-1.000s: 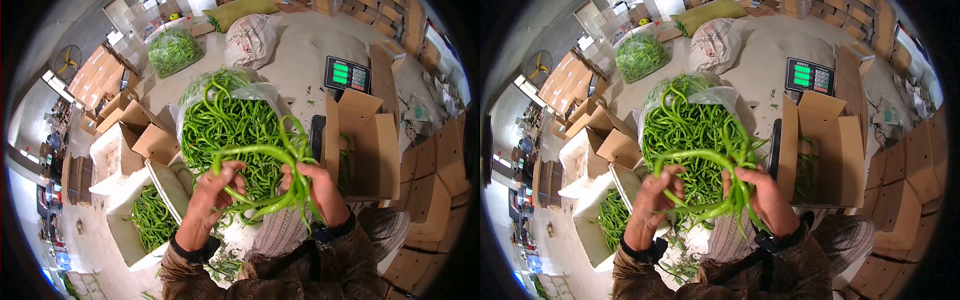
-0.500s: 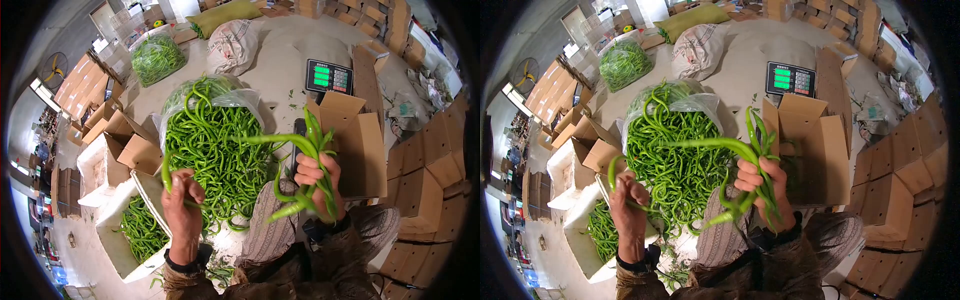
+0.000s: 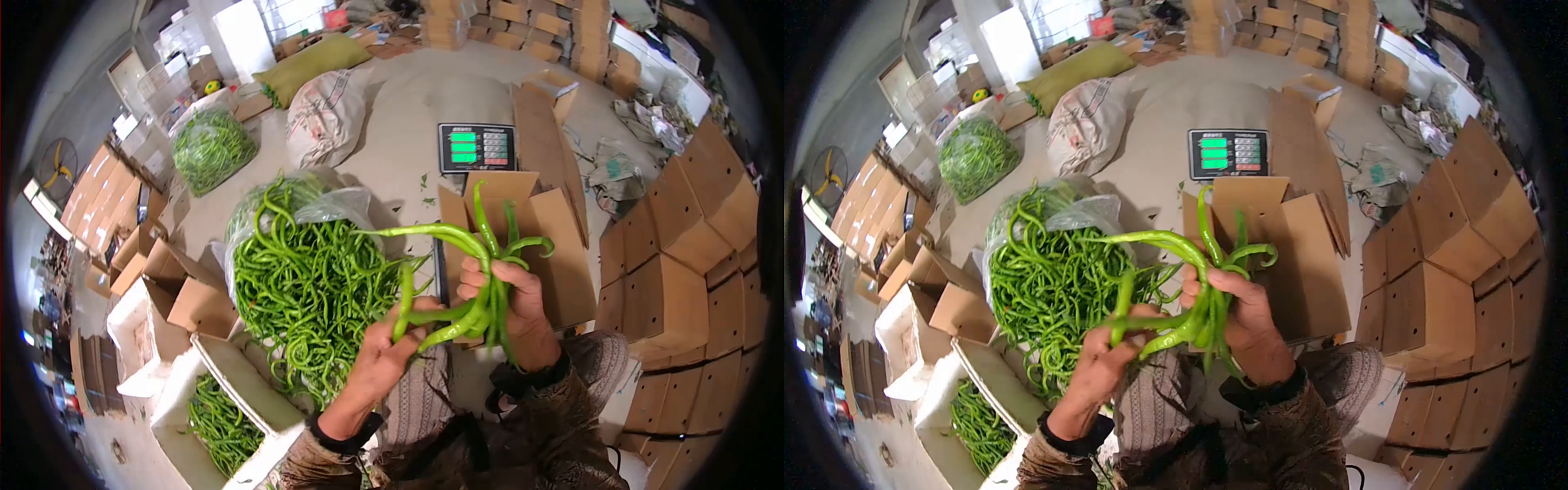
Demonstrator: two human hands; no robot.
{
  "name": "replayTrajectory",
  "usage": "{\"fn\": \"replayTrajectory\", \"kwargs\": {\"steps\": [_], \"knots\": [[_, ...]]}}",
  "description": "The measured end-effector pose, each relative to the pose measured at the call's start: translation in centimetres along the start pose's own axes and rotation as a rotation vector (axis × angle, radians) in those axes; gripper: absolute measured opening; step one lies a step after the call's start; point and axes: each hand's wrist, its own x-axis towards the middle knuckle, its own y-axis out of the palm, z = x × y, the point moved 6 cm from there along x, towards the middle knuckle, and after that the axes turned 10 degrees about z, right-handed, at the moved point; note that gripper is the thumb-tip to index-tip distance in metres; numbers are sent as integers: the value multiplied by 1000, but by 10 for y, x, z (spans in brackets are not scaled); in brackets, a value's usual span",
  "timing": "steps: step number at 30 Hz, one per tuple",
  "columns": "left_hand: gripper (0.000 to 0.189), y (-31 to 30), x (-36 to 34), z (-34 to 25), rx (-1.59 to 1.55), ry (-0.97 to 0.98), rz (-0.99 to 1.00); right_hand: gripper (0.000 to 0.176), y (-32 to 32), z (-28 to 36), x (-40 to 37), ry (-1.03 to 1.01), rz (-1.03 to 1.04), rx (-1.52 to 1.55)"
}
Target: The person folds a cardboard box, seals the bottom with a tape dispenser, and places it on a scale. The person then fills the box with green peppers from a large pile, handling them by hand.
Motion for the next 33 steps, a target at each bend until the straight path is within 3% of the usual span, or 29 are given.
{"fn": "replayTrajectory", "kwargs": {"steps": [2, 5, 8, 11, 12, 14, 16, 18, 19, 22, 23, 24, 26, 27, 29, 33], "knots": [[30, 13, 15, 12, -220, -41, -98, 44, -7, 14, -4, -78, -170, -109], [23, 18, 37, 27, -443, -66, -233, 43, -26, 42, -14, -150, -192, -148], [17, 6, 52, 33, -471, 122, -348, 42, -35, 73, -28, -213, -320, -261], [18, -9, 49, 3, -435, 293, -637, 40, -38, 104, -43, -277, -500, -530], [19, -3, 51, -12, -393, 360, -596, 40, -43, 106, -46, -258, -508, -549], [29, 22, 61, -26, -152, 195, -457, 41, -61, 103, -50, -204, -518, -576], [46, 59, 87, -34, 137, -112, -215, 38, -74, 97, -48, -178, -483, -624], [63, 85, 124, -5, 547, 55, 21, 38, -78, 91, -44, -183, -452, -699], [66, 95, 132, 10, 508, 56, 41, 38, -72, 90, -47, -149, -455, -661], [77, 107, 150, 33, 277, -15, 156, 40, -73, 102, -52, -74, -368, -926], [78, 104, 154, 35, 195, -54, 207, 40, -86, 107, -58, 18, -432, -1076], [80, 103, 156, 37, 111, -94, 254, 40, -93, 108, -62, 25, -400, -879], [64, 99, 156, 44, -30, -120, 228, 40, -103, 109, -64, 35, -325, -491], [59, 97, 155, 48, -110, -155, 203, 40, -96, 117, -63, 30, -208, -605], [41, 87, 155, 57, -188, -217, 93, 41, -100, 123, -68, 55, -279, -444], [33, 79, 158, 66, -390, -247, 120, 42, -107, 128, -74, 30, -314, -319]]}}
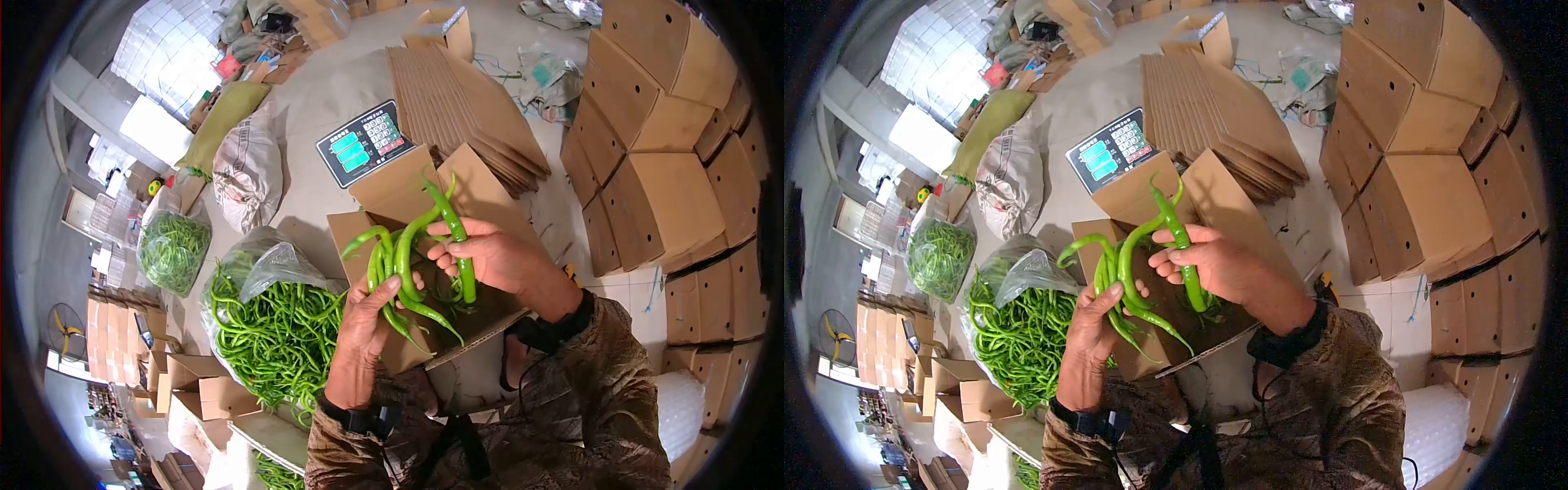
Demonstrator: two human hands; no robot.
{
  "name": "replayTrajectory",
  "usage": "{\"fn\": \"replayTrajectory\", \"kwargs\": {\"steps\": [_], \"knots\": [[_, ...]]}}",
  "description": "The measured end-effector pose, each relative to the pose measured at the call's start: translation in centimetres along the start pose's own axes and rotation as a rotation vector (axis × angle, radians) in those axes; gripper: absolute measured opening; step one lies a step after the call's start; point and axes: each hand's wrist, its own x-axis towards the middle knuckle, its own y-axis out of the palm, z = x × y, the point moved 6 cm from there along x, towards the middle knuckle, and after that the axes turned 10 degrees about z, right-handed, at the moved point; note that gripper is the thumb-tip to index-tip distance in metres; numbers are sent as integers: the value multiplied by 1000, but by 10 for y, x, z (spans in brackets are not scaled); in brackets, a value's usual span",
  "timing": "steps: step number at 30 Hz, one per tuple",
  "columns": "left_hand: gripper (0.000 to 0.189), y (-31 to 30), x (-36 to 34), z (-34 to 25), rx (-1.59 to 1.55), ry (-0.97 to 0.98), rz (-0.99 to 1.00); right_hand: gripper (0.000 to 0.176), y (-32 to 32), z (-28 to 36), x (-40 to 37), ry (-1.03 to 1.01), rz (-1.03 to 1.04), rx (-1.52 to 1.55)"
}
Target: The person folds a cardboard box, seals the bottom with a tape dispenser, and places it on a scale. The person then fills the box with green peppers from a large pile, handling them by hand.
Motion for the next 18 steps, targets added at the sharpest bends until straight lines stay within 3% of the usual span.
{"fn": "replayTrajectory", "kwargs": {"steps": [3, 7, 11, 15, 16, 17, 18], "knots": [[43, -4, 1, 1, -115, 21, -12, 40, -2, 9, -4, -8, 44, 104], [42, -11, 3, -3, -177, 79, 43, 36, -4, 17, -17, 53, 102, 100], [34, -7, 7, -21, 14, 198, -122, 38, -4, 23, -27, 91, -5, -73], [28, -2, 14, -34, 415, 278, -203, 43, -24, 17, -31, 131, -148, -189], [33, -2, 15, -30, 566, 136, -206, 44, -31, 15, -32, 139, -182, -185], [40, -3, 20, -18, 741, 23, -164, 47, -36, 12, -32, 170, -163, -192], [39, 7, 24, -13, 908, 106, -37, 51, -40, 9, -32, 201, -143, -199]]}}
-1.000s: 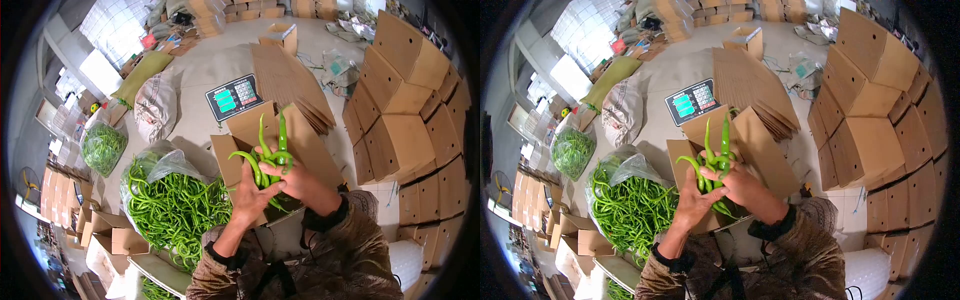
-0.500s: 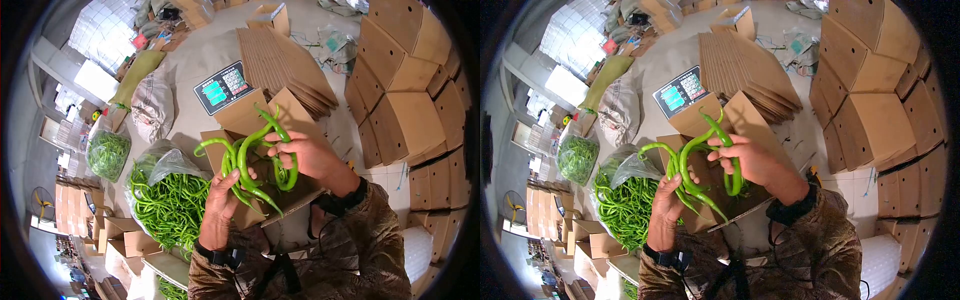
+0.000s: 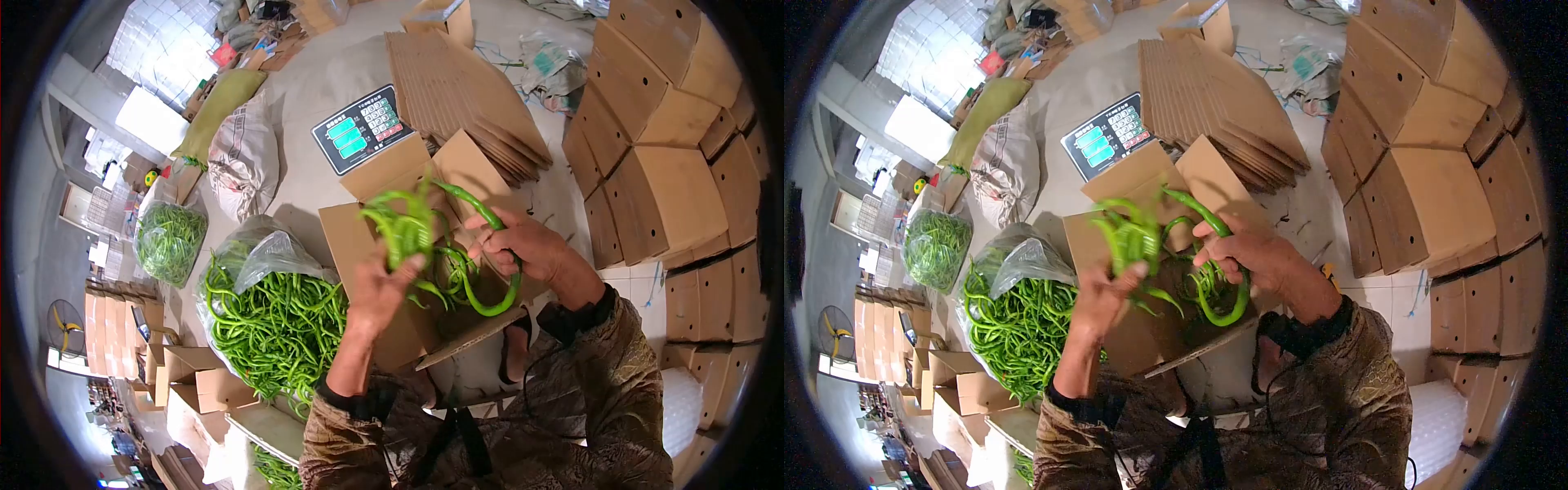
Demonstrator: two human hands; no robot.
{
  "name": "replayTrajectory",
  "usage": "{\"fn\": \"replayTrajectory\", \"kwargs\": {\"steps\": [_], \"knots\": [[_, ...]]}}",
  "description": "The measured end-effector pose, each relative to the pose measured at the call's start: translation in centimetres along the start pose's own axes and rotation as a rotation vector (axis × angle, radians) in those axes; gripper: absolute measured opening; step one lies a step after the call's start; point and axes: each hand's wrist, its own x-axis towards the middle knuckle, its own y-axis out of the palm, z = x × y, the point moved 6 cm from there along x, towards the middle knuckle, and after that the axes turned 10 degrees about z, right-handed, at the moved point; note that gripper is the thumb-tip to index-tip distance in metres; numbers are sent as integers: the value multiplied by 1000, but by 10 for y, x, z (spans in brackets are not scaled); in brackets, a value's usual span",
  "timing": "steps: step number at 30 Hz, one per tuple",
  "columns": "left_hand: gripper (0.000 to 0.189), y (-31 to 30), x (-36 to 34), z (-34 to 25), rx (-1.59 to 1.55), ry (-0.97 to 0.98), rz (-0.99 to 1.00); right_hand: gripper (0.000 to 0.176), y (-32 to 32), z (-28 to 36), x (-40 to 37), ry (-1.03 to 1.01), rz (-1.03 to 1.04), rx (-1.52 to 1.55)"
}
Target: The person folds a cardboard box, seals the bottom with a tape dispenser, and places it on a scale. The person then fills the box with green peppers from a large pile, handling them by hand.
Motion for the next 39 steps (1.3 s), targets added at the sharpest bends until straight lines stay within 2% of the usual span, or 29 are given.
{"fn": "replayTrajectory", "kwargs": {"steps": [1, 4, 7, 10, 11, 13, 16, 19, 20, 23, 25, 27, 29, 31, 33, 34, 35, 36, 37, 39], "knots": [[39, 10, 1, -6, 160, 133, 83, 55, -1, -3, 2, 28, 23, -11], [48, -2, -18, -11, 184, -18, 64, 59, 1, -18, 3, 76, -117, -55], [46, -41, -47, -35, -156, -104, 68, 59, -20, -45, 17, 10, -143, -135], [42, -80, -87, -33, -285, -128, 35, 54, -42, -54, 23, 83, -158, -351], [41, -91, -101, -23, -258, -195, -23, 50, -45, -56, 24, 69, -147, -276], [38, -111, -131, 25, -326, -222, -95, 43, -45, -61, 29, 53, -125, -134], [41, -119, -191, 113, -546, -405, -341, 35, 1, -26, 27, -60, -88, 123], [34, -108, -257, 203, -746, -494, -449, 48, -1, -20, 44, 51, 175, 328], [33, -99, -279, 227, -784, -530, -484, 48, -9, -24, 54, 22, 395, 398], [35, -68, -344, 282, -782, -638, -588, 42, 17, -25, 59, 212, -88, -301], [35, -51, -386, 320, -678, -733, -605, 52, -18, -24, 47, 295, -263, -817], [33, -32, -414, 339, -499, -721, -625, 51, -41, -19, 41, 289, -398, -600], [35, -6, -443, 388, -76, -801, -485, 43, -28, -12, 41, 273, -341, -623], [37, 9, -413, 355, -71, -834, -467, 37, 0, -5, 40, 244, -284, -659], [37, 23, -394, 352, 245, -740, -429, 32, 56, -6, 33, 205, -239, -707], [41, 26, -381, 346, 385, -662, -437, 29, 81, -11, 29, 252, -214, -764], [41, 23, -362, 337, 388, -713, -413, 27, 103, -18, 23, 299, -191, -821], [45, 25, -347, 335, 484, -605, -431, 27, 124, -28, 19, 301, -66, -797], [51, 24, -326, 328, 574, -617, -360, 26, 144, -37, 13, 303, 57, -772], [60, 25, -287, 328, 821, -547, -231, 26, 173, -59, -5, 506, 102, -710]]}}
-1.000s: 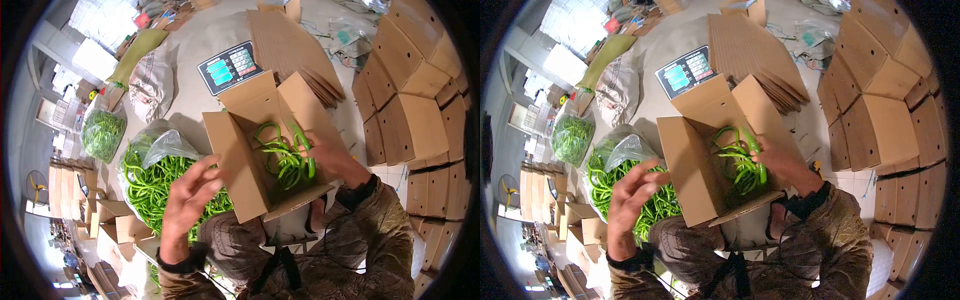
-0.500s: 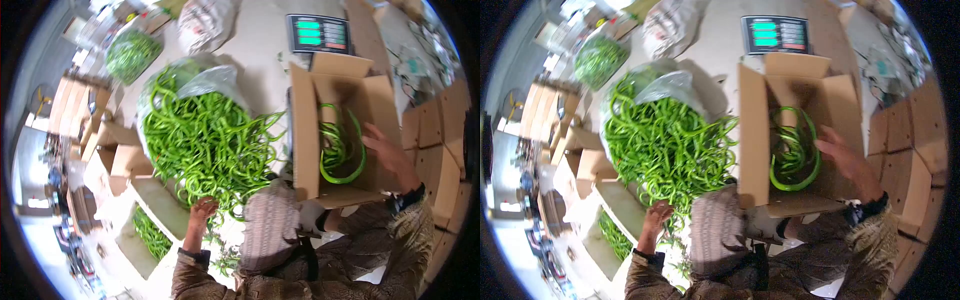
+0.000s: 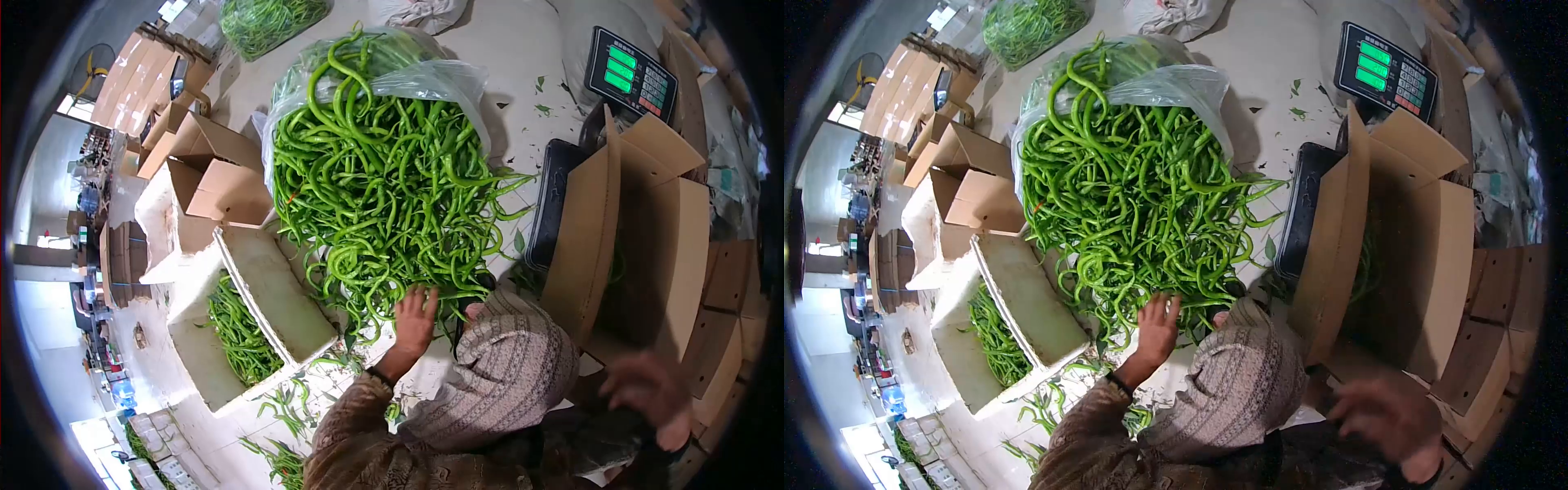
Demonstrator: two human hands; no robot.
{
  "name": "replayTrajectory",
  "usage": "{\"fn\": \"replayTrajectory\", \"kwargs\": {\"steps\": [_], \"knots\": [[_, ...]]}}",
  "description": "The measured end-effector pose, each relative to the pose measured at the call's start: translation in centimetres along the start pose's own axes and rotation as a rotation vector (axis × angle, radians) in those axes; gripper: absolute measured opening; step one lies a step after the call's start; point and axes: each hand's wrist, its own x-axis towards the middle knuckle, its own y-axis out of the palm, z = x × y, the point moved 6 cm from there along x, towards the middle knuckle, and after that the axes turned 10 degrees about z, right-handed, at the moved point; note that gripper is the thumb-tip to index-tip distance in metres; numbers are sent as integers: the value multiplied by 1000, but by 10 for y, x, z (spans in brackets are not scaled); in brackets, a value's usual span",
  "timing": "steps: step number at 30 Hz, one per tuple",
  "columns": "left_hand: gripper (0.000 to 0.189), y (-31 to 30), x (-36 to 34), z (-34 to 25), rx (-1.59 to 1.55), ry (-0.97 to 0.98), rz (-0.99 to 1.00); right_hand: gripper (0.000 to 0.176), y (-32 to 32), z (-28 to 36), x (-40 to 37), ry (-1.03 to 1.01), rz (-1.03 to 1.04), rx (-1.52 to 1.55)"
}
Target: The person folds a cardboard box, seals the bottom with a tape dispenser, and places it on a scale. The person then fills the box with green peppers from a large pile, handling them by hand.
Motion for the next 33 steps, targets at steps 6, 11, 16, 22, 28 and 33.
{"fn": "replayTrajectory", "kwargs": {"steps": [6, 11, 16, 22, 28, 33], "knots": [[66, 41, 67, -24, 207, 286, 25, 26, 48, -22, 17, 104, 270, -363], [63, 34, 84, -32, 236, 380, 166, 30, 57, -74, 21, 86, 173, -259], [64, 25, 74, -16, 130, 582, -199, 33, 52, -72, 26, 24, 204, -300], [56, 52, 88, -19, 276, 601, 66, 38, 59, -107, 32, 65, 212, -56], [57, 43, 73, -15, 162, 728, -173, 44, 50, -97, 35, 120, 194, -20], [61, 49, 73, -12, 318, 638, -65, 43, 51, -87, 38, 20, 188, -83]]}}
